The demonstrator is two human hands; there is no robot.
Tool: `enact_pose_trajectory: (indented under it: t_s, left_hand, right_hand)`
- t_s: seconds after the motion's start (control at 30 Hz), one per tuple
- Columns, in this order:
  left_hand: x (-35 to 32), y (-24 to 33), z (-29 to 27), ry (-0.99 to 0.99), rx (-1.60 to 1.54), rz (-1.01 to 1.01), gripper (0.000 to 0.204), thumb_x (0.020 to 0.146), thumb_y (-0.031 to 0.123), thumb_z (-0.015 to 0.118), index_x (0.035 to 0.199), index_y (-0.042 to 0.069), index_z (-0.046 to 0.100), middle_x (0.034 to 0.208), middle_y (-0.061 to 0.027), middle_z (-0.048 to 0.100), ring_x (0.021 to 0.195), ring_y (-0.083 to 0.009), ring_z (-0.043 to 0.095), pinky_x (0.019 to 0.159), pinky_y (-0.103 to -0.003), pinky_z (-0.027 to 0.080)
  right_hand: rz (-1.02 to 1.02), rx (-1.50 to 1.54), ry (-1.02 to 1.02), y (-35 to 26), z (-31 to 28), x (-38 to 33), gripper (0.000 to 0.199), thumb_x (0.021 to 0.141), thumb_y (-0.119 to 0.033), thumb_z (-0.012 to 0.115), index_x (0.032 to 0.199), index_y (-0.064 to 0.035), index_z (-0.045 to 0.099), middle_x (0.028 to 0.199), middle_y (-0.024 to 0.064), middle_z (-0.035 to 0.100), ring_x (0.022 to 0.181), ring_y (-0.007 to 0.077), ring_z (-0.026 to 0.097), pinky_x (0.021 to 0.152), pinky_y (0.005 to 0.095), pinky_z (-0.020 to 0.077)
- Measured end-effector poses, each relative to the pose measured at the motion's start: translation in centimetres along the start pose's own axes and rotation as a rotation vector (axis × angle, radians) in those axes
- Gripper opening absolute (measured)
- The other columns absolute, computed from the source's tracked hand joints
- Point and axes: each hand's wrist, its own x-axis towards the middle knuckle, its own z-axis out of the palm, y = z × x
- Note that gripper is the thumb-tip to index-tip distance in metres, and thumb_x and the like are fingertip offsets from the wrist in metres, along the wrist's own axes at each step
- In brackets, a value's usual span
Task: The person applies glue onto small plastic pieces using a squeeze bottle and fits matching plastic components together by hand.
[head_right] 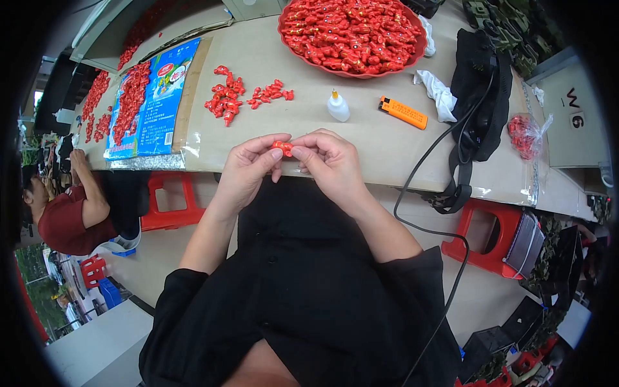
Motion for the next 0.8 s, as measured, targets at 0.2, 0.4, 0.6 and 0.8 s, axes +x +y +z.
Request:
enact_pose_trajectory:
  t_s: [0.2,0.4,0.6,0.8]
  left_hand:
    - [-0.03,-0.24,-0.16,-0.017,0.008,-0.010,0.026,0.082,0.004,0.053,0.107,-0.002,0.053,0.083,-0.0040,0.058,0.057,-0.0060,0.047,0.053,-0.017,0.040]
    - [-0.16,-0.36,-0.08,-0.013,0.074,0.027,0.027,0.082,0.006,0.052,0.107,-0.004,0.053,0.083,-0.0053,0.056,0.061,-0.0086,0.049,0.057,-0.019,0.042]
    - [-0.11,-0.56,-0.17,-0.026,0.121,0.052,0.026,0.083,0.004,0.050,0.108,-0.003,0.053,0.085,-0.0051,0.055,0.062,-0.0084,0.049,0.059,-0.019,0.042]
    - [-0.15,-0.58,-0.06,-0.013,0.121,0.054,0.025,0.083,0.002,0.049,0.107,-0.003,0.053,0.085,-0.0045,0.054,0.062,-0.0081,0.049,0.059,-0.019,0.042]
  right_hand:
    - [-0.079,-0.077,0.001,0.13,0.10,-0.06,0.007,0.079,-0.002,0.056,0.081,0.0025,0.060,0.077,0.0043,0.053,0.060,0.0063,0.051,0.052,0.0179,0.0424]
    - [-0.151,-0.214,-0.006,0.09,0.15,-0.01,0.005,0.077,0.000,0.056,0.079,0.0026,0.060,0.072,0.0057,0.054,0.057,0.0086,0.050,0.050,0.0199,0.0405]
    - [-0.155,-0.223,-0.005,0.15,0.12,-0.07,0.005,0.076,0.001,0.056,0.078,0.0030,0.060,0.073,0.0060,0.054,0.059,0.0095,0.051,0.050,0.0206,0.0406]
    - [-0.161,-0.227,-0.004,0.23,0.18,-0.05,0.004,0.076,0.001,0.056,0.077,0.0030,0.059,0.073,0.0062,0.055,0.060,0.0100,0.051,0.051,0.0209,0.0410]
